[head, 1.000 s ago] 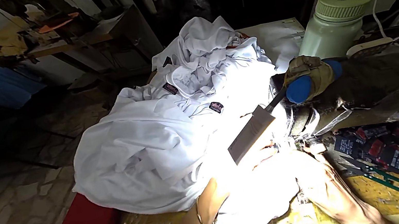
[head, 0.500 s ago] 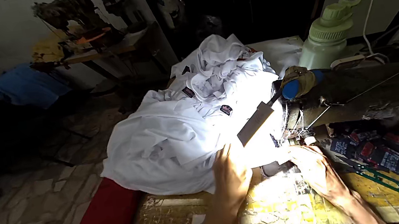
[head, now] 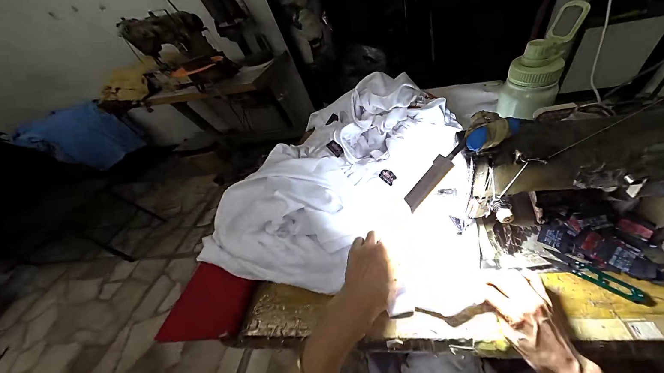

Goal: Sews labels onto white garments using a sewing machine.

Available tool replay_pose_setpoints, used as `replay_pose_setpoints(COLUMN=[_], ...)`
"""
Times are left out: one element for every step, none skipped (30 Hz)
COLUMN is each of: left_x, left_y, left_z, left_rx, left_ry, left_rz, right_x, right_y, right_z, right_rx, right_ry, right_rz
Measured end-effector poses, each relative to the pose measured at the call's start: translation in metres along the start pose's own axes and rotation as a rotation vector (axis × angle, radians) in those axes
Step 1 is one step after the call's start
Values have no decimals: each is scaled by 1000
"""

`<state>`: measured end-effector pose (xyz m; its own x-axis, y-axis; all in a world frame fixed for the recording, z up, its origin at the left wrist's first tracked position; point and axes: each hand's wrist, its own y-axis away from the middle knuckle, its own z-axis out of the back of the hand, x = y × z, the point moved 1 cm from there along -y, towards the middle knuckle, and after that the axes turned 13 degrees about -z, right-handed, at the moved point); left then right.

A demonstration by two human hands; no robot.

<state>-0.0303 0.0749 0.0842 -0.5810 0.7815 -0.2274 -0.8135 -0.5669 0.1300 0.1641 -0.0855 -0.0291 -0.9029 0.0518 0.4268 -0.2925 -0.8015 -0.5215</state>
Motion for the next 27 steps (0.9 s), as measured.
replay_pose_setpoints(left_x=[-3, -12, -22, -31, -38, -40, -38, -33, -29, -24, -23, -24, -27, -30, -33, -37, -39, -38, -36, -34, -31, -30, -29, -29, -27, -26, -23], left_y=[-4, -6, -9, -17, -27, -38, -46, -51, -55, -56, -54, -50, -45, -40, -35, -30, -28, -25, -22, -18, -15, -14, -19, -27, -38, -48, -55], left_z=[-5, -15, -30, -48, -62, -74, -88, -102, -111, -116, -116, -113, -109, -108, -109, -110, -110, -109, -106, -103, -99, -96, -92, -88, -85, -84, -86], left_rx=[-106, -243, -404, -513, -515, -433, -375, -324, -298, -293, -282, -268, -264, -275, -312, -355, -373, -366, -321, -256, -193, -155, -141, -171, -214, -264, -300], left_ry=[6, 23, 25, 35, 68, 118, 162, 224, 265, 289, 321, 339, 332, 321, 313, 324, 374, 429, 491, 570, 630, 643, 584, 479, 363, 252, 175], left_rz=[-3, -68, -185, -275, -306, -287, -250, -202, -161, -143, -132, -139, -172, -234, -341, -480, -622, -725, -764, -753, -701, -628, -566, -545, -557, -578, -594], right_x=[0, 2, 5, 8, 9, 8, 7, 6, 5, 5, 5, 5, 5, 5, 5, 5, 5, 3, 1, 0, -1, -1, 0, 2, 4, 5, 6], right_y=[6, 9, 11, 12, 12, 13, 14, 16, 18, 19, 18, 18, 16, 14, 12, 11, 11, 11, 11, 11, 10, 9, 7, 6, 5, 4, 3], right_z=[-2, -3, -5, -7, -8, -9, -9, -9, -8, -8, -8, -7, -7, -6, -5, -3, -1, 1, 5, 8, 11, 14, 16, 17, 18, 19, 21], right_rx=[-3, -16, -35, -54, -69, -78, -84, -83, -82, -81, -83, -81, -77, -66, -42, -5, 31, 60, 84, 96, 112, 130, 148, 159, 155, 149, 151], right_ry=[-1, -5, -3, -1, -1, -4, -12, -22, -29, -36, -52, -73, -95, -121, -155, -190, -215, -215, -202, -177, -143, -108, -79, -59, -47, -35, -11], right_rz=[-26, -51, -71, -86, -94, -102, -109, -116, -124, -134, -147, -158, -166, -172, -180, -191, -195, -184, -167, -146, -123, -105, -93, -85, -71, -59, -46])
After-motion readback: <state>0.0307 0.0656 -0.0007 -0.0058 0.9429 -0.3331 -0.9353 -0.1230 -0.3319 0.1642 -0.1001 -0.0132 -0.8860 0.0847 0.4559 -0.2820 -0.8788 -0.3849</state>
